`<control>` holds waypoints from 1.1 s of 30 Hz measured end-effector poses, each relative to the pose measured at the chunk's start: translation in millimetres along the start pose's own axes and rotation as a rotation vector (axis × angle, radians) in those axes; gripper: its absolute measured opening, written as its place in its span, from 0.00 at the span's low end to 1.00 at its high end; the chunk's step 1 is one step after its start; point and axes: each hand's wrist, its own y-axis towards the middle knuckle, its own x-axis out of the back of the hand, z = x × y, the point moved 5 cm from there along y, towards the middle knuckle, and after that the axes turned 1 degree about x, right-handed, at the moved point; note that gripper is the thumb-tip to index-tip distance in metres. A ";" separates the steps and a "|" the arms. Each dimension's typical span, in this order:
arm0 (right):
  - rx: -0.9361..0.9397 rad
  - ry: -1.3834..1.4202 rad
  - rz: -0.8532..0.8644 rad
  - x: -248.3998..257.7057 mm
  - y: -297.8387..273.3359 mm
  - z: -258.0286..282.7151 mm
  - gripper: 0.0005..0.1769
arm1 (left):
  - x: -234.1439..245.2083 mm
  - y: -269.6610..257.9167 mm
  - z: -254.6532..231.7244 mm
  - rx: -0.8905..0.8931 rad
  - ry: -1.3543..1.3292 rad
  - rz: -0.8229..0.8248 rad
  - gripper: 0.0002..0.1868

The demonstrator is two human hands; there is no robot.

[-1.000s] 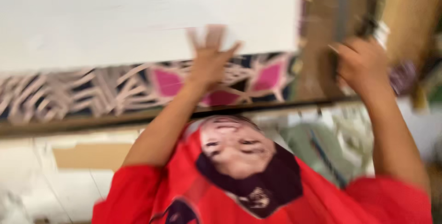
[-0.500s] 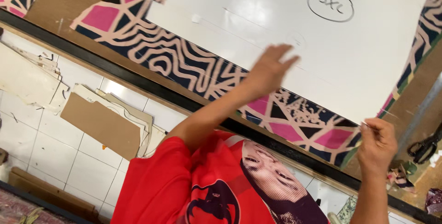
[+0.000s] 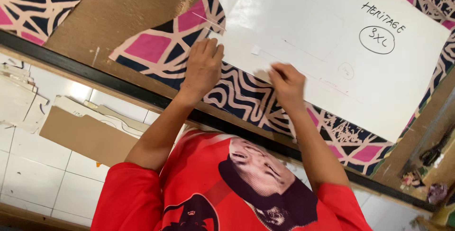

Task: The person aligns a white paper pattern labeled Heritage 3XL on a patterned fabric, secures it with tape, and uses a metal ruler to measure and mark the fabric. The person then removes the tape and pattern, leaving the marked fabric on the table.

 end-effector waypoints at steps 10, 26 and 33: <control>-0.096 -0.020 0.010 -119.2 86.6 41.9 0.04 | -8.6 -3.7 35.1 -0.078 -0.018 0.059 0.20; -0.258 -0.088 -0.055 -141.8 97.4 48.3 0.03 | -23.8 -2.9 51.3 -0.120 0.011 0.089 0.16; -0.075 -0.160 -0.149 -143.5 107.2 49.5 0.03 | -27.7 -2.9 54.8 -0.146 0.040 0.110 0.16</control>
